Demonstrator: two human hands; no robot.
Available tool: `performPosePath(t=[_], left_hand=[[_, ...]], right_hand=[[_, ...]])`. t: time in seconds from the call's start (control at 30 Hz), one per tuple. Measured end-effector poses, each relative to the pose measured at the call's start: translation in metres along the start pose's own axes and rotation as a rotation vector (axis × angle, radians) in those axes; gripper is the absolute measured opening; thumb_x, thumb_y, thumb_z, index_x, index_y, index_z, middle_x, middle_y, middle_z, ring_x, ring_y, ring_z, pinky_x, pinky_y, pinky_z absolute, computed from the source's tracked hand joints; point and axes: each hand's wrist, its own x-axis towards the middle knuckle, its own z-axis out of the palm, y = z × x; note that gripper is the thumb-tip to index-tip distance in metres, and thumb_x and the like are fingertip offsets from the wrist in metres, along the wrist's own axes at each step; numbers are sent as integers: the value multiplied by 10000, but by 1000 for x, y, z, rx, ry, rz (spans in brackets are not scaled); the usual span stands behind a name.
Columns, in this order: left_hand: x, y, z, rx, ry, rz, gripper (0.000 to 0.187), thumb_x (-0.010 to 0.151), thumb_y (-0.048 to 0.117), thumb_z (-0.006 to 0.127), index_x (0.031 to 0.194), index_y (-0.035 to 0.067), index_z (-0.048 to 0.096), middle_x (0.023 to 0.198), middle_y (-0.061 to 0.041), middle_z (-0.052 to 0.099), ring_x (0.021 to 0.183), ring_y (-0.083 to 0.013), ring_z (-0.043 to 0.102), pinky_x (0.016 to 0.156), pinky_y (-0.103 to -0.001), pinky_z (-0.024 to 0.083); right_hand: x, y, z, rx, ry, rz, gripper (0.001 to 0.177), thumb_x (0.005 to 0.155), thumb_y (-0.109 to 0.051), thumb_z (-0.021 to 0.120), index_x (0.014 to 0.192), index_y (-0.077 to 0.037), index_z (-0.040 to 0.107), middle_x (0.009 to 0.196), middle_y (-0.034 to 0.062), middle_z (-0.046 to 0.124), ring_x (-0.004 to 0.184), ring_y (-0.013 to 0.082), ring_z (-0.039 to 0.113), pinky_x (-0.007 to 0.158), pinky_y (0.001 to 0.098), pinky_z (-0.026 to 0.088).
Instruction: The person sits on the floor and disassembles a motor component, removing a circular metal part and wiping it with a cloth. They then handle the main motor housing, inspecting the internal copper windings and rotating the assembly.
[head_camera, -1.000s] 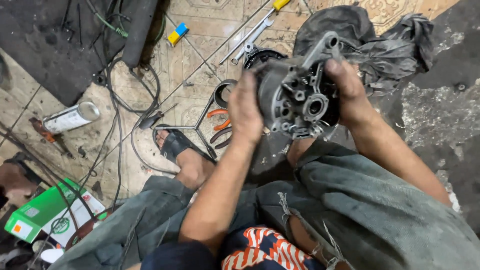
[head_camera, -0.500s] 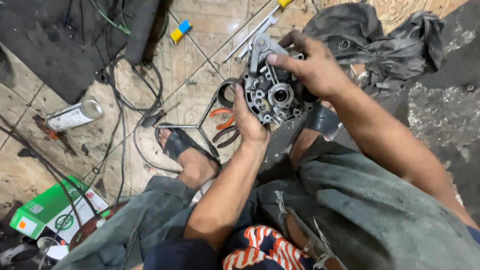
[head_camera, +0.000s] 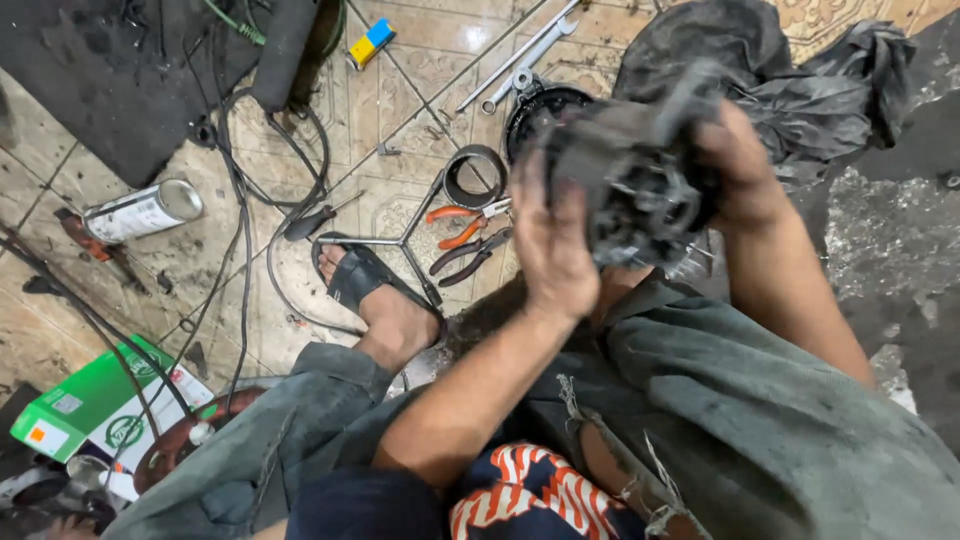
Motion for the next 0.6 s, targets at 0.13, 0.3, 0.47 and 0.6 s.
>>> performPosePath(t=[0.13, 0.3, 0.47, 0.6], left_hand=[[-8, 4, 6, 0, -272, 100, 830, 1046, 801, 212, 1585, 183, 342, 1666, -183, 387, 1547, -390, 431, 1243, -601, 435], [2, -62, 5, 202, 70, 343, 617, 1135, 664, 248, 1568, 239, 358, 1615, -80, 406, 1535, -305, 424, 1238, -606, 501], [36, -149, -1, 820, -202, 217, 1105, 848, 755, 676, 1660, 204, 166, 1717, -180, 260, 1607, -401, 237, 1321, -539, 225], [74, -158, 1, 1046, -374, 180, 1312, 797, 858, 779, 1669, 229, 27, 1762, -71, 116, 1630, -287, 116, 1337, -505, 117]], right_hand=[[-37, -29, -10, 165, -78, 16, 936, 801, -512, 852, 1505, -49, 442, 1492, 198, 537, 1374, 338, 556, 1191, 491, 462], [-84, -4, -79, -48, 457, -268, 371, 920, -401, 768, 1142, -108, 725, 1191, 29, 746, 1078, 160, 735, 1009, 292, 627], [-91, 44, -189, -483, 616, -694, 443, 1191, 43, 713, 1428, 57, 339, 1497, 433, 464, 1361, 569, 521, 1120, 736, 506], [-84, 44, -184, -1121, 989, -357, 640, 1119, -240, 962, 1402, 43, 462, 1388, 278, 611, 1251, 393, 644, 1031, 449, 504]])
